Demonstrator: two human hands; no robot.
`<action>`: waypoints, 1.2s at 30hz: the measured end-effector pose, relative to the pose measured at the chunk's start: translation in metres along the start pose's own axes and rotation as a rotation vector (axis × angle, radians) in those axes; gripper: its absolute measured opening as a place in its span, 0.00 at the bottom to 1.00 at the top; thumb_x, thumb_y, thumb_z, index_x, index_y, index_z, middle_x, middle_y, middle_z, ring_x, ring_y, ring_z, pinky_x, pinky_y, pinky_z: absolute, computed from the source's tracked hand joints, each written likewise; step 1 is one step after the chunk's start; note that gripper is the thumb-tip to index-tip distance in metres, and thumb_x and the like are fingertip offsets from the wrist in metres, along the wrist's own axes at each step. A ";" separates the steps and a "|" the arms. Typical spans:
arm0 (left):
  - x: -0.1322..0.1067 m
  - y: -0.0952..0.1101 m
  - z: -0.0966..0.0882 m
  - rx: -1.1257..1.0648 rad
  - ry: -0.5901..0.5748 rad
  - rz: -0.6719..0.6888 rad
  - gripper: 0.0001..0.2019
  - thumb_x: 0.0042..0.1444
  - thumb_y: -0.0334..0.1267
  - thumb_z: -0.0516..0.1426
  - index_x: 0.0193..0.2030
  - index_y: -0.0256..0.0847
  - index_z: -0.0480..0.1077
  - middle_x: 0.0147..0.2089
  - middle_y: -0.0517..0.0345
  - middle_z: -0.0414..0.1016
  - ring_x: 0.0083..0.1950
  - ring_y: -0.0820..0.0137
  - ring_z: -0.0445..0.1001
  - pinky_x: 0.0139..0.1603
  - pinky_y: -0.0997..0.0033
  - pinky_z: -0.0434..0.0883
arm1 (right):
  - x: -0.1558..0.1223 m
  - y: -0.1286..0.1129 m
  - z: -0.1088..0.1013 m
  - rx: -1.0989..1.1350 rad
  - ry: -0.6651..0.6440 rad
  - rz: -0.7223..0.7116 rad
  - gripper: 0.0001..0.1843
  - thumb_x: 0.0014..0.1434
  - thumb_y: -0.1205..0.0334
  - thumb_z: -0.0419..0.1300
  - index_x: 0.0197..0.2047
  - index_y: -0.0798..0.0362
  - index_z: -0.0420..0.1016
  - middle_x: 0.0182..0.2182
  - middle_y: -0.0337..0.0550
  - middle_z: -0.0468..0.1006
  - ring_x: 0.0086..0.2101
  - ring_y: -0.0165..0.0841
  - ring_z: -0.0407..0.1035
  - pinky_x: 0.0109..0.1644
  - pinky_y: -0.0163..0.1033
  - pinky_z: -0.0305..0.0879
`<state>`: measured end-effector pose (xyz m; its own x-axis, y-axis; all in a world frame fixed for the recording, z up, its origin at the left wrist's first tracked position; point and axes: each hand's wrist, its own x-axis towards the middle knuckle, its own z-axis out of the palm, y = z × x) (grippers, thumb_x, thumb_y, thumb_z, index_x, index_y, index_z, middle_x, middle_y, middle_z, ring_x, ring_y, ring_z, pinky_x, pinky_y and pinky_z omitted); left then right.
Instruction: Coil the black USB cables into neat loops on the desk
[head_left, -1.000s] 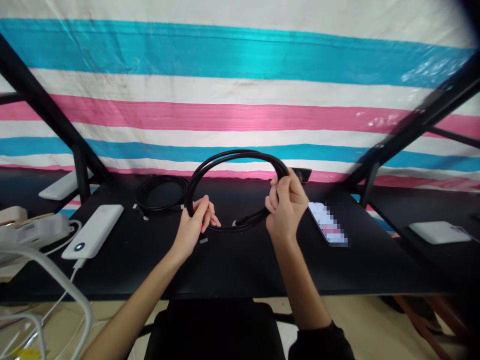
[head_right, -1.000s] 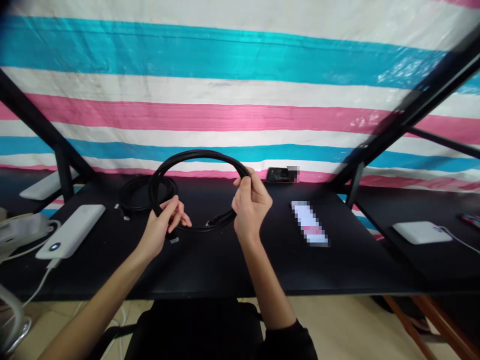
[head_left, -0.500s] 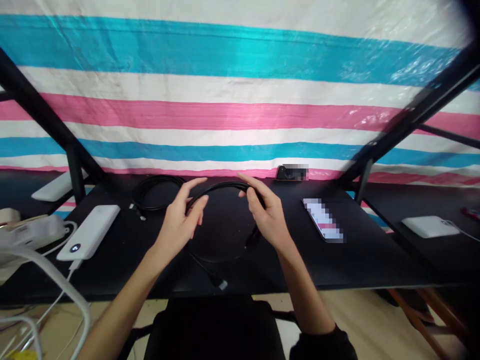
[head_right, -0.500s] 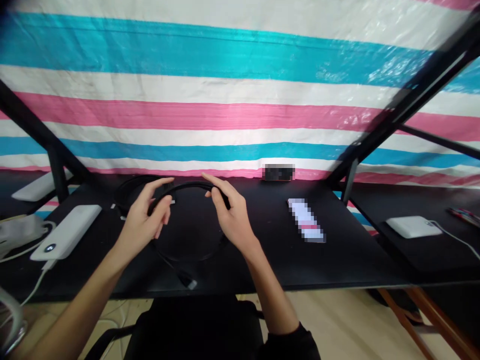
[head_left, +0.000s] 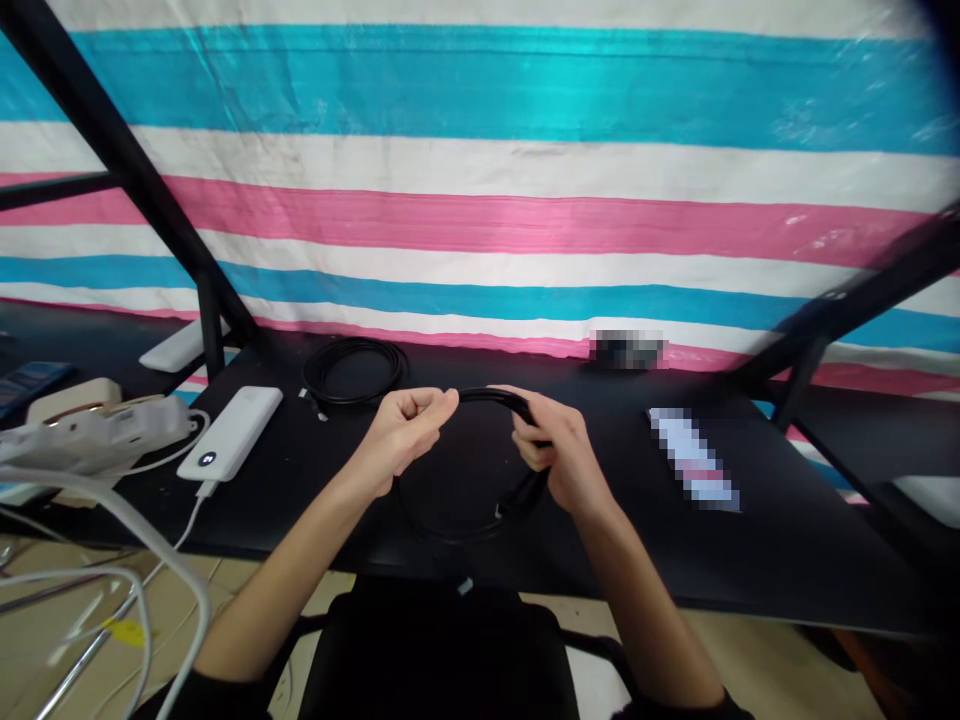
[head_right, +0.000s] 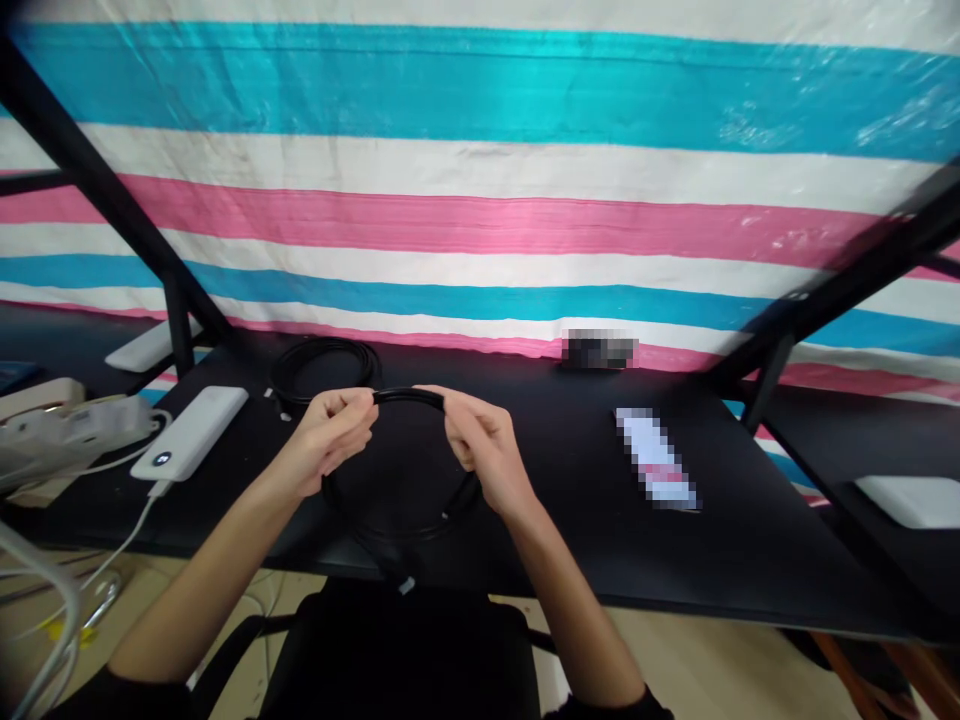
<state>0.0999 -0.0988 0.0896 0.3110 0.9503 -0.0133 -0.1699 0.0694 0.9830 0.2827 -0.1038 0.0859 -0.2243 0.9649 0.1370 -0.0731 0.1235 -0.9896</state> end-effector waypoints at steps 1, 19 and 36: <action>0.000 0.001 0.000 -0.015 -0.008 -0.005 0.27 0.53 0.54 0.59 0.19 0.39 0.49 0.13 0.70 0.43 0.11 0.84 0.41 0.13 0.77 0.35 | 0.001 0.000 0.000 0.094 -0.032 0.064 0.23 0.61 0.44 0.52 0.42 0.54 0.76 0.16 0.29 0.50 0.15 0.21 0.40 0.15 0.29 0.38; 0.027 -0.016 -0.037 -0.675 0.296 -0.006 0.24 0.63 0.47 0.48 0.19 0.41 0.42 0.13 0.70 0.38 0.12 0.82 0.34 0.10 0.78 0.35 | 0.029 0.044 0.000 0.045 0.011 0.042 0.12 0.55 0.56 0.58 0.37 0.55 0.75 0.15 0.29 0.56 0.19 0.24 0.58 0.26 0.32 0.60; 0.069 -0.094 -0.044 0.142 0.387 -0.250 0.17 0.54 0.29 0.58 0.49 0.35 0.58 0.27 0.62 0.69 0.18 0.77 0.64 0.14 0.81 0.58 | 0.056 0.117 -0.025 -0.096 0.228 0.378 0.15 0.56 0.53 0.55 0.42 0.56 0.64 0.24 0.37 0.73 0.13 0.22 0.62 0.11 0.25 0.50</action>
<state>0.0963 -0.0260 -0.0119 -0.0495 0.9549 -0.2928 0.0038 0.2934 0.9560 0.2860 -0.0298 -0.0235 0.0031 0.9715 -0.2372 0.0654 -0.2368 -0.9693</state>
